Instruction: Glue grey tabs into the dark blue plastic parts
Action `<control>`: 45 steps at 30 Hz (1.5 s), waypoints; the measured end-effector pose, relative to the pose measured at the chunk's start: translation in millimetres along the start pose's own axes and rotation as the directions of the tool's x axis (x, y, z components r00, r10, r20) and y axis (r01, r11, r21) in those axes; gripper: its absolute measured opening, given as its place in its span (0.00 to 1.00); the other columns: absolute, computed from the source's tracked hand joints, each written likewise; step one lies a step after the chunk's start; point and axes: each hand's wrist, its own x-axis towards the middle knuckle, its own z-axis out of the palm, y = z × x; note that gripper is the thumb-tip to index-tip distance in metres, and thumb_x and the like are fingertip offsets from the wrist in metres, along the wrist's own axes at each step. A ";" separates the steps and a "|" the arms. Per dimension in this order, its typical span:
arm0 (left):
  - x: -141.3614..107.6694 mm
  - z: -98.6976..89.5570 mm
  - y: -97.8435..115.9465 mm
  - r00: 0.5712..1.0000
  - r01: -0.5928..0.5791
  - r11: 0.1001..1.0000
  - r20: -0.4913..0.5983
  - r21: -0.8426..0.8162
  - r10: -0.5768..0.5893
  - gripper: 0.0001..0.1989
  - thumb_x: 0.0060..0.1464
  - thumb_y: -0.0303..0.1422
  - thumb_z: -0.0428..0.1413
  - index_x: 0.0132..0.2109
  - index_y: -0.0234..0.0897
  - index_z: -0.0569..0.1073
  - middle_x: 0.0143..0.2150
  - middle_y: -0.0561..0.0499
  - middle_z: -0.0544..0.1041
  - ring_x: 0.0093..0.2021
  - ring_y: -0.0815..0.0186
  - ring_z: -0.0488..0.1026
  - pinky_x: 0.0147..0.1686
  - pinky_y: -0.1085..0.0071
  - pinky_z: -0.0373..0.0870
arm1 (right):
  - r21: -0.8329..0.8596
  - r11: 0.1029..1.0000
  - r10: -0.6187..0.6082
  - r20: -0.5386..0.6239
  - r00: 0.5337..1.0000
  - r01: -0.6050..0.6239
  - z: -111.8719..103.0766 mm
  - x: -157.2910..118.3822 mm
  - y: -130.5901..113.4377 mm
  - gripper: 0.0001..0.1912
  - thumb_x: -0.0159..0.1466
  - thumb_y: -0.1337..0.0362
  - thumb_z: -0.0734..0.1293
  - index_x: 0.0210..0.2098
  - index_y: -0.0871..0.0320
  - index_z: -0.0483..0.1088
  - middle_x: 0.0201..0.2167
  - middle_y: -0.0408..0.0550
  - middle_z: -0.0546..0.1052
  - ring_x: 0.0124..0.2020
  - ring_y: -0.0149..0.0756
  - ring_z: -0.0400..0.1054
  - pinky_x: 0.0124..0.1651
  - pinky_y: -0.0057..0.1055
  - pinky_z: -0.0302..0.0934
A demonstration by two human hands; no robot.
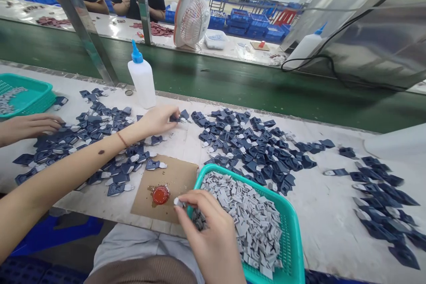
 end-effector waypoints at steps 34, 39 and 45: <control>-196.6 2.7 76.4 0.719 0.424 -0.092 0.397 -0.901 -0.571 0.11 0.55 0.37 0.63 0.45 0.40 0.77 0.45 0.48 0.80 0.42 0.63 0.78 0.39 0.73 0.73 | -0.288 0.957 0.086 0.354 0.931 0.021 34.7 36.8 -19.5 0.10 0.65 0.71 0.65 0.27 0.56 0.71 0.30 0.46 0.75 0.34 0.38 0.72 0.33 0.30 0.63; -197.3 9.5 80.2 0.727 0.407 -0.021 0.337 -0.913 -0.599 0.10 0.53 0.34 0.64 0.40 0.40 0.73 0.41 0.50 0.80 0.39 0.66 0.76 0.40 0.73 0.71 | -0.256 0.966 0.127 0.344 0.930 -0.038 35.9 35.8 -19.6 0.09 0.64 0.71 0.65 0.28 0.56 0.72 0.30 0.46 0.75 0.35 0.38 0.72 0.36 0.32 0.64; -197.6 16.1 90.4 0.747 0.368 0.032 0.275 -0.929 -0.606 0.08 0.52 0.30 0.64 0.37 0.40 0.71 0.42 0.51 0.81 0.42 0.63 0.79 0.44 0.70 0.73 | 0.113 0.950 0.256 0.247 0.935 -0.290 22.8 37.2 -17.3 0.06 0.60 0.63 0.69 0.28 0.55 0.77 0.31 0.48 0.79 0.34 0.38 0.74 0.35 0.30 0.68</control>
